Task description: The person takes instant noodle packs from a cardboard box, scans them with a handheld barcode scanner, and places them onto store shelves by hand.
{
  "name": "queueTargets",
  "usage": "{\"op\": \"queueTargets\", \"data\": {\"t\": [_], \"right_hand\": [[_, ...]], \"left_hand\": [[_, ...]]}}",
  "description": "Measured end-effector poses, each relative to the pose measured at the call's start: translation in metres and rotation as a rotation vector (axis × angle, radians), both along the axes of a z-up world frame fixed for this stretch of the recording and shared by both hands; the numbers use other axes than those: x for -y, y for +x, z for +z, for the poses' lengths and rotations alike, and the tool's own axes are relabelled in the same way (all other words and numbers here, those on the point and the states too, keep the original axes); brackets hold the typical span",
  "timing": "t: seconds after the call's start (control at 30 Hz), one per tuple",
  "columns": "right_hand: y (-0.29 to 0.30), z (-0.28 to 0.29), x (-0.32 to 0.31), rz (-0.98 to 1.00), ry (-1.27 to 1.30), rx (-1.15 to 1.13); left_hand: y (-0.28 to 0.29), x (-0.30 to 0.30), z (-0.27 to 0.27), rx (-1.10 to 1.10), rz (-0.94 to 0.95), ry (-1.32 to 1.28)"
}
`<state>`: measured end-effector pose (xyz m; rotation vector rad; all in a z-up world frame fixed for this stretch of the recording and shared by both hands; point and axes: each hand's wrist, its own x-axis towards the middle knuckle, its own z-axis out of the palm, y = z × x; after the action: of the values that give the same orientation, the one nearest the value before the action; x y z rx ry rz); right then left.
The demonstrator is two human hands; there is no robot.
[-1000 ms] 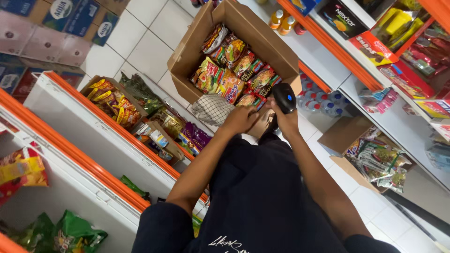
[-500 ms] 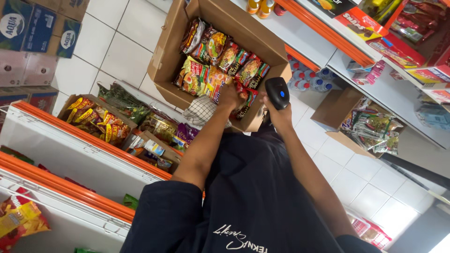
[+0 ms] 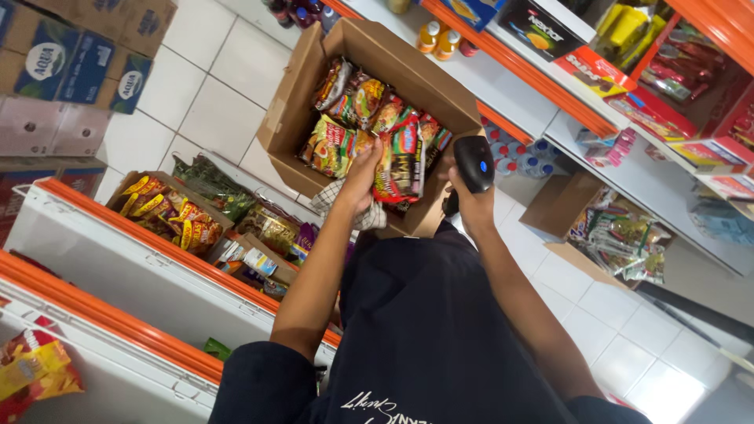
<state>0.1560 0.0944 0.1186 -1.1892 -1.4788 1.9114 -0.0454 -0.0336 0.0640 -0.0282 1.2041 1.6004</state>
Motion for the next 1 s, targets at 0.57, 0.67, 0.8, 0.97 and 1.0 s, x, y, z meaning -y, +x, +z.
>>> {"op": "queueTargets", "data": {"t": [0.57,0.67,0.8,0.97,1.0], "right_hand": [[-0.014,-0.043,-0.013,0.174,-0.021,-0.205],[-0.018,-0.049,-0.006,0.158,-0.108,-0.315],[-0.019,-0.037,-0.001,0.069,-0.177,-0.419],[-0.02,-0.015,-0.003,0.151,-0.205,-0.261],[-0.019,-0.013,-0.004,0.159,-0.25,-0.195]], "left_hand": [[-0.002,0.023,0.024,0.413,-0.46,0.202],[0.007,0.022,0.001,0.367,-0.526,0.2],[0.002,0.02,-0.02,0.607,-0.548,0.253],[0.002,0.025,-0.019,0.98,-0.458,0.615],[0.005,0.026,-0.019,0.983,-0.46,0.612]]}}
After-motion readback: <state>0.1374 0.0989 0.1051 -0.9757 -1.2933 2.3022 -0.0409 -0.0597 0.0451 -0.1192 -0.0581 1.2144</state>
